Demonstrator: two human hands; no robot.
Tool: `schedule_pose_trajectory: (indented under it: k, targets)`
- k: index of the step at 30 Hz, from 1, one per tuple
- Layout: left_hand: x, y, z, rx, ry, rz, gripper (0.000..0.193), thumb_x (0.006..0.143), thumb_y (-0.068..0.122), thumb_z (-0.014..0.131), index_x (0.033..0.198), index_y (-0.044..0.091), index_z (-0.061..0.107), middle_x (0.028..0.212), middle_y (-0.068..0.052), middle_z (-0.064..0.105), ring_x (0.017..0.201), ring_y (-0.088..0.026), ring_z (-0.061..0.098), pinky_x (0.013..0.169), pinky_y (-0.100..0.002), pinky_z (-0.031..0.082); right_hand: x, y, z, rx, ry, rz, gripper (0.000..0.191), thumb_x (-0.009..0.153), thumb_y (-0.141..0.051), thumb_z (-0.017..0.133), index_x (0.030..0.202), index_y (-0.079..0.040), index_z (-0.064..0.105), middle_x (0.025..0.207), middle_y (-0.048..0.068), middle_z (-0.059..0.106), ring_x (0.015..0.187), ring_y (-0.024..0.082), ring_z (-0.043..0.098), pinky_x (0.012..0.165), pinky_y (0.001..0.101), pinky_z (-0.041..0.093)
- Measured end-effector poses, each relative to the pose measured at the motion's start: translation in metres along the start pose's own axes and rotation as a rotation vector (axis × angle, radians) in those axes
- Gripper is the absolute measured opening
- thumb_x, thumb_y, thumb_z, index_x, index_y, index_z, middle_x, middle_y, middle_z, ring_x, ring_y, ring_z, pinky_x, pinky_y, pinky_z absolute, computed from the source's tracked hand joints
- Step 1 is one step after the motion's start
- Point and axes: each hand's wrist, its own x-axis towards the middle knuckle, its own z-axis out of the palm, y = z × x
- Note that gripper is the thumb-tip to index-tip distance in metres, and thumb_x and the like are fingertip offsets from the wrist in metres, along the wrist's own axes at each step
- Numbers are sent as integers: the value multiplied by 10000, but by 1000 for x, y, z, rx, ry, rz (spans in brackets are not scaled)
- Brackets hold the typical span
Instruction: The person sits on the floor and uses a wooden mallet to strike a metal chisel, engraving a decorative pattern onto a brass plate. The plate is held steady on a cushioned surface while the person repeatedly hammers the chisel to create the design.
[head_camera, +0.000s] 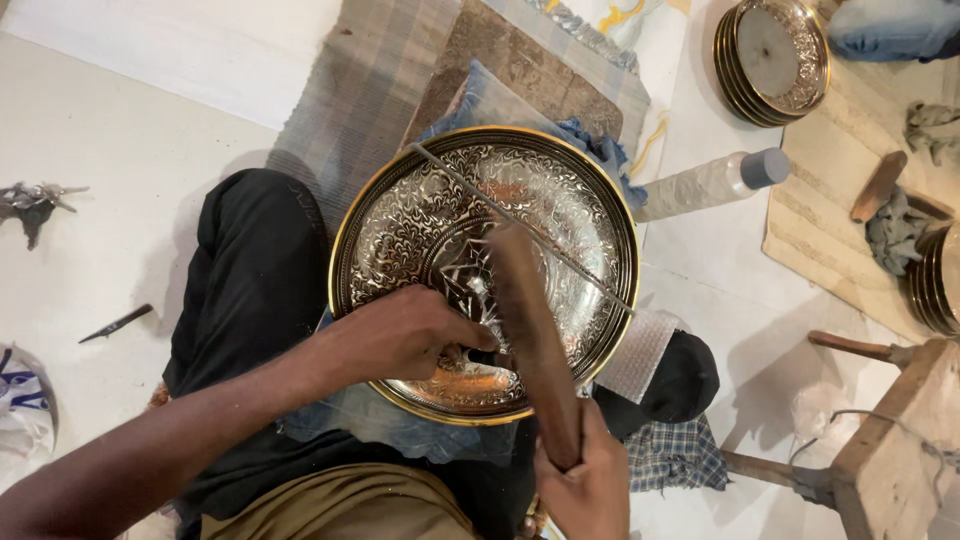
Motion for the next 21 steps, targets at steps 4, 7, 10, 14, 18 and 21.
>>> schedule_pose_trajectory:
  k: [4, 7, 10, 14, 18, 21]
  targets:
    - [2, -1, 3, 49, -84, -138, 555, 687, -107, 651, 1173, 136, 765, 800, -147, 767, 634, -288, 739, 611, -411, 573, -2, 0, 0, 386, 144, -52, 349, 763, 42, 772, 1073, 34, 613, 863, 86, 688, 771, 111, 659, 643, 272, 528]
    - [2, -2, 4, 11, -23, -58, 553, 665, -101, 651, 1157, 125, 766, 818, -144, 771, 658, -274, 749, 622, -401, 585, -1, -1, -2, -225, -97, 81, 350, 731, 54, 765, 1059, -9, 660, 737, 61, 715, 640, 107, 721, 606, 268, 535]
    - [1, -1, 2, 19, -12, -41, 454, 706, -30, 733, 1135, 113, 770, 803, -162, 753, 629, -322, 707, 591, -444, 546, -2, 3, 0, 325, 135, 30, 350, 759, 29, 787, 1066, 37, 618, 804, 140, 667, 727, 142, 666, 656, 290, 549]
    - [1, 1, 0, 28, 4, -17, 480, 687, -32, 723, 1138, 126, 772, 829, -156, 754, 670, -334, 708, 619, -444, 551, -6, 13, 4, -65, -2, 32, 424, 723, 39, 784, 1115, 7, 627, 792, 128, 704, 700, 145, 716, 645, 289, 559]
    - [4, 2, 0, 83, -29, -56, 572, 637, -83, 673, 1152, 143, 776, 835, -152, 756, 673, -335, 706, 636, -446, 550, -9, 22, 7, -82, 53, 19, 441, 718, 33, 805, 1123, 11, 632, 819, 145, 707, 755, 163, 710, 677, 298, 565]
    - [4, 3, -1, 40, -53, -92, 614, 615, -101, 658, 1152, 165, 791, 829, -159, 750, 669, -333, 709, 626, -439, 557, -12, 22, 11, 101, 143, 63, 479, 706, 31, 789, 1159, 13, 633, 896, 154, 707, 772, 189, 692, 679, 303, 556]
